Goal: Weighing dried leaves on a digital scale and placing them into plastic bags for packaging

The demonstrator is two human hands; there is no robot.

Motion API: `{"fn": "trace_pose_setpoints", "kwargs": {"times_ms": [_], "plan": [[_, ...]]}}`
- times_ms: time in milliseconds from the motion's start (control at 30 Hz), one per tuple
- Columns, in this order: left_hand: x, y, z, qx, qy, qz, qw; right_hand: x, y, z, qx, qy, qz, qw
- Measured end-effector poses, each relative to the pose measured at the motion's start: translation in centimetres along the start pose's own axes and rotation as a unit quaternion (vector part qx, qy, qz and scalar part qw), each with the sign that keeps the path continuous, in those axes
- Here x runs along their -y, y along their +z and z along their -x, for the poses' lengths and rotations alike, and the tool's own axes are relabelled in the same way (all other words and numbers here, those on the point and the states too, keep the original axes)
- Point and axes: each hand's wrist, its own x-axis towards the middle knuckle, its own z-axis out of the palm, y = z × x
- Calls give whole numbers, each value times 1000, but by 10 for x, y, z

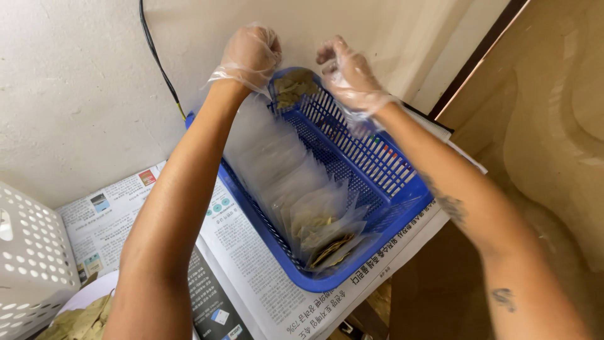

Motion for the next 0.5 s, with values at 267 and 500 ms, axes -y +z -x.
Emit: {"fn": "trace_pose_setpoints", "kwargs": {"times_ms": [267, 500], "plan": [[-32, -43, 55, -81, 84, 57, 992, 187, -110, 130, 293, 53, -84, 951], [-87, -117, 160, -49, 101, 209, 971, 179, -74, 168, 353, -16, 43, 934]]}}
